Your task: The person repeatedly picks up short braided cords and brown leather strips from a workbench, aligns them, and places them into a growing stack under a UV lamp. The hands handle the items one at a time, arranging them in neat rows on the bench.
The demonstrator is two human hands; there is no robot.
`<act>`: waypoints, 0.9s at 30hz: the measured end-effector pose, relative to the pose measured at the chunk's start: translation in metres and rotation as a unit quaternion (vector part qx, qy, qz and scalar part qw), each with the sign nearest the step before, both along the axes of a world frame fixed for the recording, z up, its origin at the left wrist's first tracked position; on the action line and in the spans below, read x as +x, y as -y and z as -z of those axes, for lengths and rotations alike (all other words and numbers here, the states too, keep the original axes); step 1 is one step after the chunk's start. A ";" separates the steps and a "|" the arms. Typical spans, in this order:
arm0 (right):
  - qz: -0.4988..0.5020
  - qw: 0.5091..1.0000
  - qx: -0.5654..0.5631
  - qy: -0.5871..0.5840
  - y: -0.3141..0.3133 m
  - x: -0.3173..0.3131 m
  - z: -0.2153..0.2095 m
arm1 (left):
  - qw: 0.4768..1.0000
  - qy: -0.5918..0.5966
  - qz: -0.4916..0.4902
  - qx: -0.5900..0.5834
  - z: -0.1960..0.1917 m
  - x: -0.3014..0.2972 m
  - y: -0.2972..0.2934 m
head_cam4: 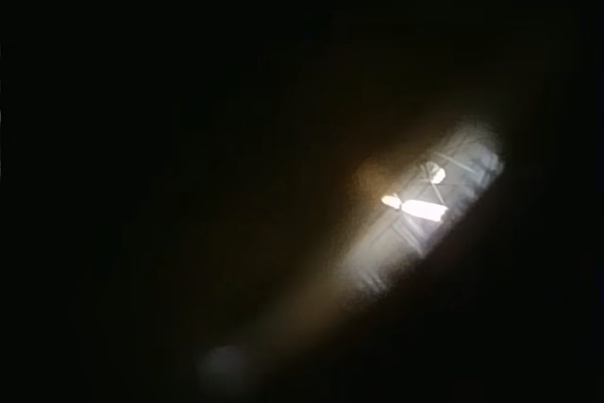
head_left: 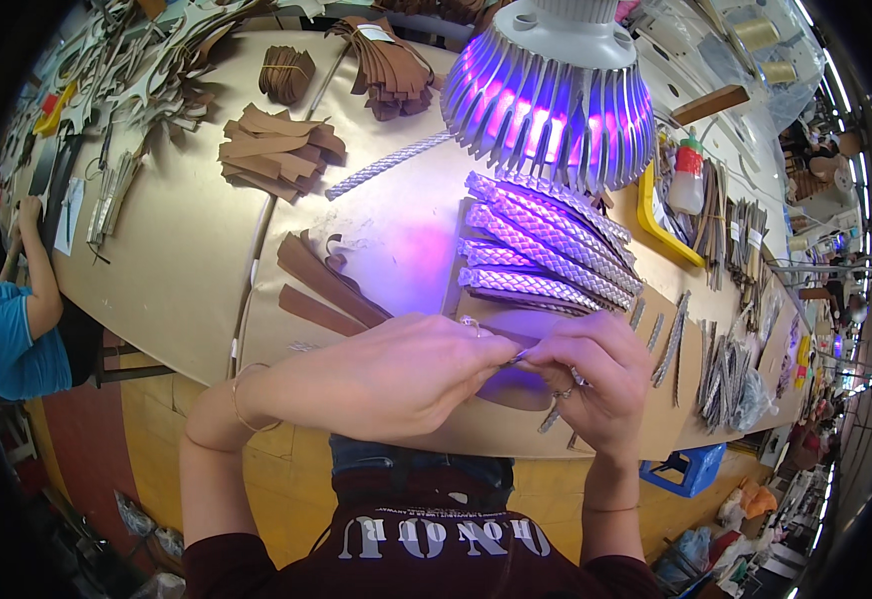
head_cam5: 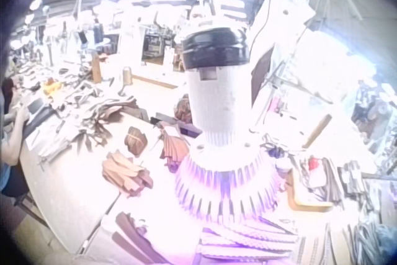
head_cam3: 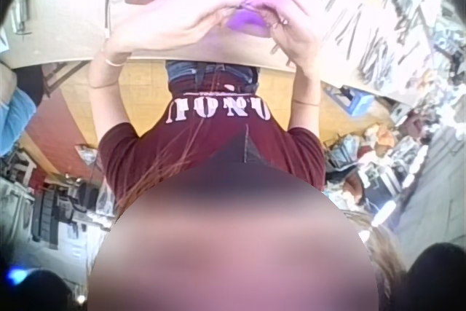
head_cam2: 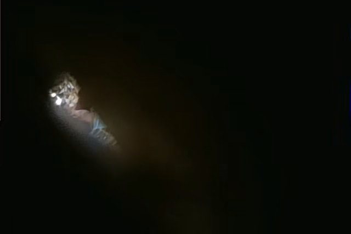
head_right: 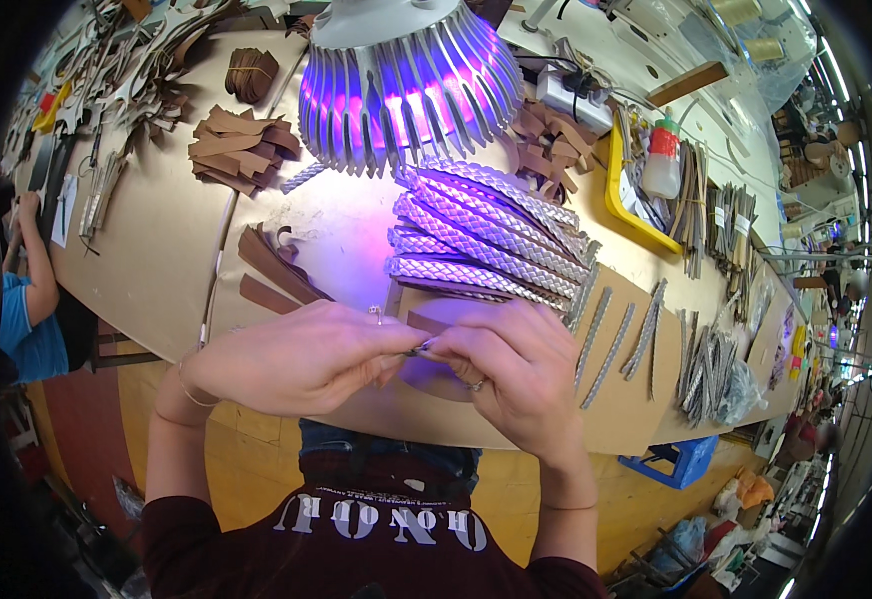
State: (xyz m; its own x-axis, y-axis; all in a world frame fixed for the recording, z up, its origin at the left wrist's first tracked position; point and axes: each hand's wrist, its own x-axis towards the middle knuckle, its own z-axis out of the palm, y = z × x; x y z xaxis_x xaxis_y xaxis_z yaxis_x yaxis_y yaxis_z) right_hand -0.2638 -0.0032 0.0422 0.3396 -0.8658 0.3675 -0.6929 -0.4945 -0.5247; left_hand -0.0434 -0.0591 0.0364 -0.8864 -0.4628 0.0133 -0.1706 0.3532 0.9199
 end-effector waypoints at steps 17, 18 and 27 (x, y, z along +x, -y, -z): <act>0.116 0.981 -0.004 -0.156 -0.014 0.033 0.007 | 0.976 0.008 -0.201 0.087 0.020 -0.007 -0.010; 0.110 0.983 0.010 -0.145 -0.019 0.036 0.005 | 0.974 0.008 -0.211 0.078 0.020 -0.007 -0.010; 0.093 0.984 0.039 -0.145 -0.035 0.036 0.001 | 0.974 -0.003 -0.201 0.102 0.014 -0.009 -0.030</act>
